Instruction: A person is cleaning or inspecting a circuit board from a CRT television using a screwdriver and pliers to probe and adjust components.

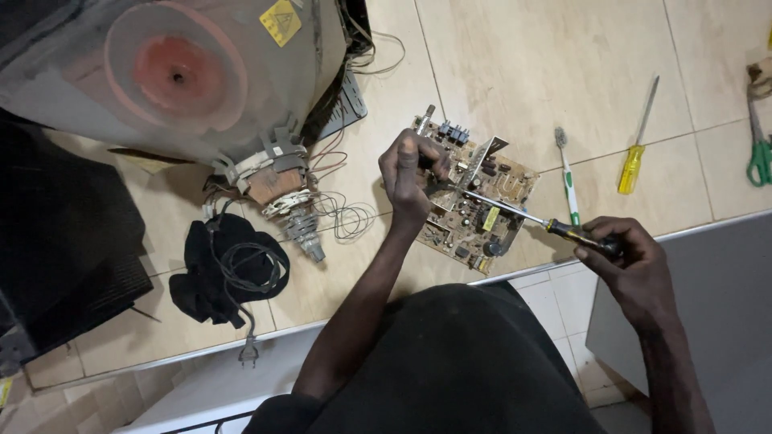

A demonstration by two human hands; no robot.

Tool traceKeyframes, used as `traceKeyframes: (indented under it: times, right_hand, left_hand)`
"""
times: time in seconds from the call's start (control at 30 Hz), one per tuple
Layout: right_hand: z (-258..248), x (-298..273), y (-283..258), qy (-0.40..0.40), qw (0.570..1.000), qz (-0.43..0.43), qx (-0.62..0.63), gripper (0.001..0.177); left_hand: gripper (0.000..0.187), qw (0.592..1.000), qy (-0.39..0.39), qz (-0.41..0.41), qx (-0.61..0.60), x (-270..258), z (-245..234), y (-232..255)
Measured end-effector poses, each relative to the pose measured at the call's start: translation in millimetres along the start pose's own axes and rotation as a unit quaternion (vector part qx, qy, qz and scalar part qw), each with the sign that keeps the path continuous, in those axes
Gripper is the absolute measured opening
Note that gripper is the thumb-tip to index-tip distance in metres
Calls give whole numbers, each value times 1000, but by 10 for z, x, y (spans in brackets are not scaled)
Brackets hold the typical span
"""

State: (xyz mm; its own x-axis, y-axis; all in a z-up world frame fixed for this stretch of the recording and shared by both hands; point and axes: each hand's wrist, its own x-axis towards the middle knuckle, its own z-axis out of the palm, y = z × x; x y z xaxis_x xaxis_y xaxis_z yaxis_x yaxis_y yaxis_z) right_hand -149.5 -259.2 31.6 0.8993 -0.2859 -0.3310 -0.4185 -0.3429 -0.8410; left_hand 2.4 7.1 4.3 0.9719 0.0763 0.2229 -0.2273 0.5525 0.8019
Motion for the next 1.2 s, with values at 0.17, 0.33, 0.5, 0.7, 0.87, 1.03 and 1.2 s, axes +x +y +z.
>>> traceKeyframes:
  times: [0.17,0.33,0.5,0.7,0.87,1.03,1.2]
  right_hand:
    - [111,-32,-379,11,997,62,-38,37]
    - [131,9,-178,32,998,48,32,16]
    - [90,-28,-108,42,997,35,56,15]
    - [16,-48,-68,56,996,52,44,16]
    - [-17,-78,-4,66,993,50,79,15]
    - [-104,-9,278,87,981,29,171,11]
    - [-23,128,168,121,946,49,298,16]
  left_hand:
    - [37,1000,7,3,-1,-11,-16,-40]
    - [38,1000,20,-12,2,-16,-13,9]
    - [36,1000,25,-13,-1,-43,-60,-64]
    - [38,1000,19,5,-19,-16,-53,-23]
    - [39,999,25,14,-34,7,-35,70]
    - [38,998,32,-11,-48,6,-39,147]
    - [36,998,29,14,-56,19,-22,204]
